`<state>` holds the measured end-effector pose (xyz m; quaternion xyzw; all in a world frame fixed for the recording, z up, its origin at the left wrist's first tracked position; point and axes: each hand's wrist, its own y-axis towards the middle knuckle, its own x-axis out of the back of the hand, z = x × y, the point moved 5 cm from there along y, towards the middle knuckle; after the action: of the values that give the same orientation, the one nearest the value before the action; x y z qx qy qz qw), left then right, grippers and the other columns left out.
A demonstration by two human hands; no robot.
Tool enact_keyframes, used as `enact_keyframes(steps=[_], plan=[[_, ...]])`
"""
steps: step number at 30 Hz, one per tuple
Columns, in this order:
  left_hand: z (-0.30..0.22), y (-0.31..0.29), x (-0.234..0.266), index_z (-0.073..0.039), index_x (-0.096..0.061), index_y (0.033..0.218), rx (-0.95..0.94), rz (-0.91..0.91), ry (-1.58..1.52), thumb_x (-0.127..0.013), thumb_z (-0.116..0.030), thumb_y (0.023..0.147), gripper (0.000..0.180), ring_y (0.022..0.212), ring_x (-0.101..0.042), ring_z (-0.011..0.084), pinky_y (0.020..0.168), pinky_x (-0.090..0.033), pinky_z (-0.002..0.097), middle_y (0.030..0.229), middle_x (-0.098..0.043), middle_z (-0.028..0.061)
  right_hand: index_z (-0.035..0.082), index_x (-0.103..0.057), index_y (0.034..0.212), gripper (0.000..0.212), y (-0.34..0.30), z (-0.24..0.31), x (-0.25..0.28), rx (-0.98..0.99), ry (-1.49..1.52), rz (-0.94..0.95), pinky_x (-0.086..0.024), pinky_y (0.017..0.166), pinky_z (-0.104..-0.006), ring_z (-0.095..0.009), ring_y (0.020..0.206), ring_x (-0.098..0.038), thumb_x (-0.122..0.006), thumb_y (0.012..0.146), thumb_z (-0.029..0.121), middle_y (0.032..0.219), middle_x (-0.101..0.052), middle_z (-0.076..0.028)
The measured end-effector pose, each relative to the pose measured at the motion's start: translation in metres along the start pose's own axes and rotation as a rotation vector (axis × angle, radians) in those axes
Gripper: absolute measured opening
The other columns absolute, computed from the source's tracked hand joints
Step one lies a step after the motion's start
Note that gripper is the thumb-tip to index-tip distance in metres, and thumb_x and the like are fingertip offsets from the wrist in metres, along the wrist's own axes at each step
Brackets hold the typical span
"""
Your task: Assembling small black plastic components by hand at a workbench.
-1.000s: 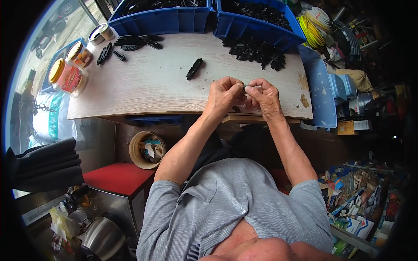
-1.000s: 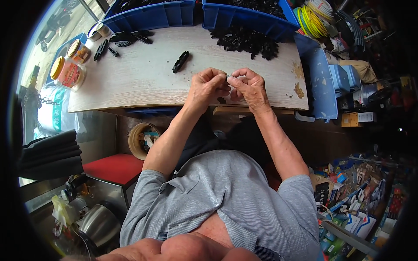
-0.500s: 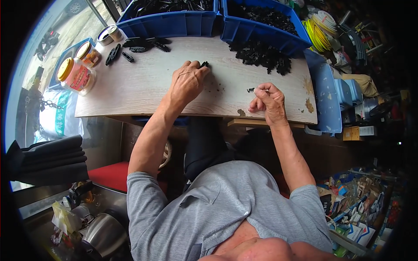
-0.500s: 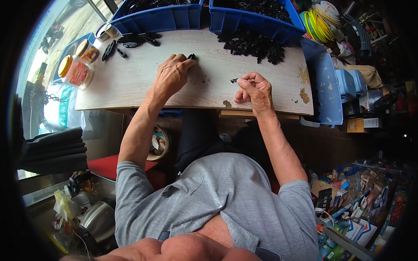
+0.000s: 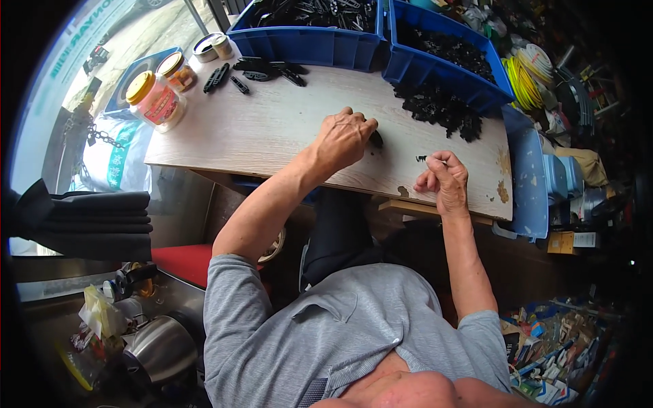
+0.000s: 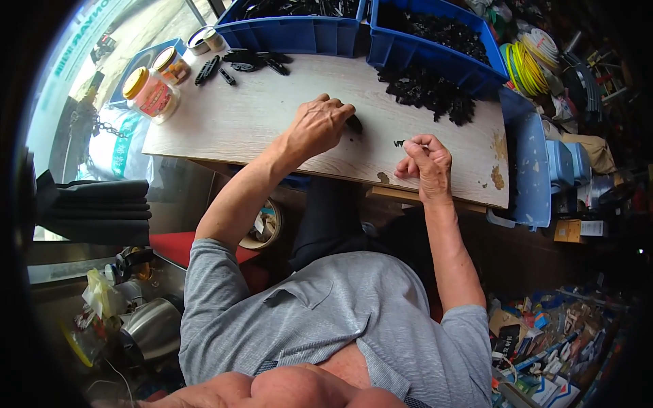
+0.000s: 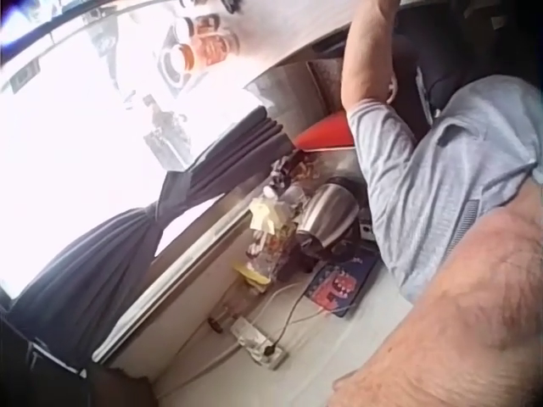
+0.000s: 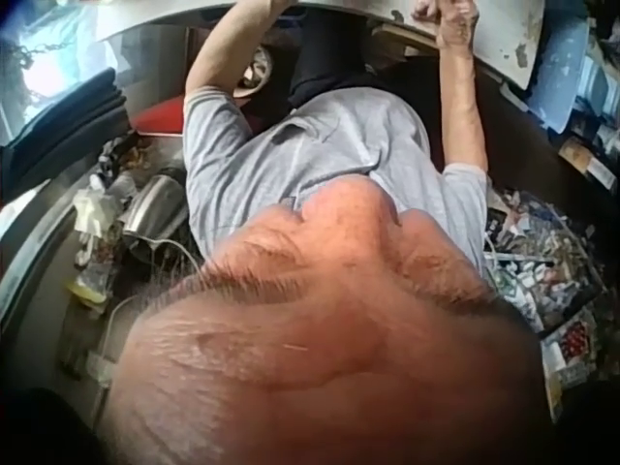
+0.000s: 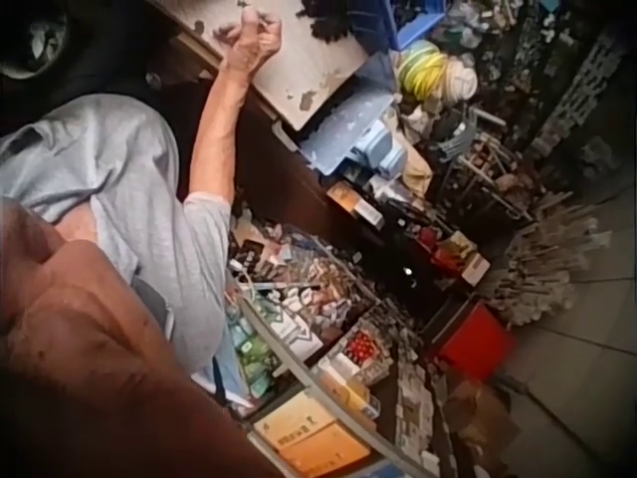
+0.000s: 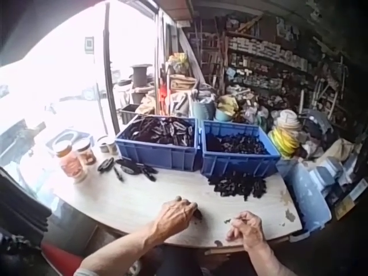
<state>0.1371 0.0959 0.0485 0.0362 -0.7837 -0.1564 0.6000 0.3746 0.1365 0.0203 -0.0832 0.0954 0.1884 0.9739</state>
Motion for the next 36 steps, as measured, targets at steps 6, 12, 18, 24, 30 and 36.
enact_keyframes(steps=[6, 12, 18, 24, 30, 36], plan=[[0.008, -0.007, 0.010, -0.010, -0.071, 0.108, -0.024, -0.256, -0.054, -0.073, -0.015, 0.082, 0.027, 0.101, -0.060, 0.0336, 0.089, -0.051, 0.0419, 0.104, -0.067, 0.0122, 0.009, -0.062, 0.096, 0.016, 0.000, 0.001, 0.000, 0.004, 0.012, -0.021, -0.059, 0.049, -0.0329, -0.015, 0.052, -0.063, -0.073, 0.088, 0.019, 0.053, -0.053, -0.001], [0.023, -0.013, -0.005, -0.007, -0.069, 0.106, 0.087, -0.263, -0.156, -0.073, -0.015, 0.082, 0.026, 0.099, -0.060, 0.0324, 0.089, -0.050, 0.0417, 0.101, -0.068, 0.0105, 0.010, -0.063, 0.095, 0.015, 0.004, -0.001, 0.002, 0.023, 0.047, 0.010, -0.059, 0.050, -0.0346, -0.016, 0.052, -0.064, -0.073, 0.088, 0.018, 0.053, -0.053, -0.002], [-0.015, -0.022, -0.015, -0.004, -0.067, 0.109, 0.198, -0.284, -0.579, -0.071, -0.010, 0.086, 0.024, 0.087, -0.063, 0.0206, 0.078, -0.051, 0.0341, 0.092, -0.068, 0.0090, 0.009, -0.064, 0.097, 0.013, 0.002, 0.001, 0.001, 0.040, 0.132, 0.022, -0.061, 0.057, -0.0388, -0.019, 0.057, -0.068, -0.071, 0.090, 0.017, 0.055, -0.055, -0.001], [-0.070, -0.025, -0.047, 0.000, -0.065, 0.113, 0.418, -0.002, -1.572, -0.068, -0.010, 0.093, 0.022, 0.073, -0.064, 0.0067, 0.062, -0.054, 0.0222, 0.087, -0.069, 0.0033, 0.009, -0.067, 0.097, 0.012, 0.001, -0.003, 0.001, 0.078, 0.137, 0.043, -0.056, 0.062, -0.0273, -0.011, 0.057, -0.060, -0.072, 0.089, 0.014, 0.071, -0.062, 0.001], [-0.079, -0.019, -0.052, 0.000, -0.065, 0.112, 0.428, -0.007, -1.648, -0.068, -0.011, 0.093, 0.023, 0.071, -0.065, 0.0076, 0.060, -0.055, 0.0217, 0.087, -0.070, 0.0033, 0.008, -0.070, 0.093, 0.008, -0.001, 0.003, -0.003, 0.037, 0.150, 0.077, -0.054, 0.064, -0.0232, -0.005, 0.059, -0.055, -0.075, 0.086, 0.010, 0.078, -0.065, 0.002], [-0.079, -0.015, -0.040, 0.002, -0.065, 0.108, 0.504, 0.008, -1.692, -0.068, -0.014, 0.093, 0.023, 0.068, -0.065, 0.0094, 0.060, -0.055, 0.0233, 0.083, -0.068, 0.0047, 0.006, -0.068, 0.095, 0.010, 0.002, 0.003, -0.004, -0.007, 0.186, 0.104, -0.058, 0.069, -0.0277, -0.008, 0.072, -0.062, -0.074, 0.088, 0.009, 0.084, -0.066, 0.000]])
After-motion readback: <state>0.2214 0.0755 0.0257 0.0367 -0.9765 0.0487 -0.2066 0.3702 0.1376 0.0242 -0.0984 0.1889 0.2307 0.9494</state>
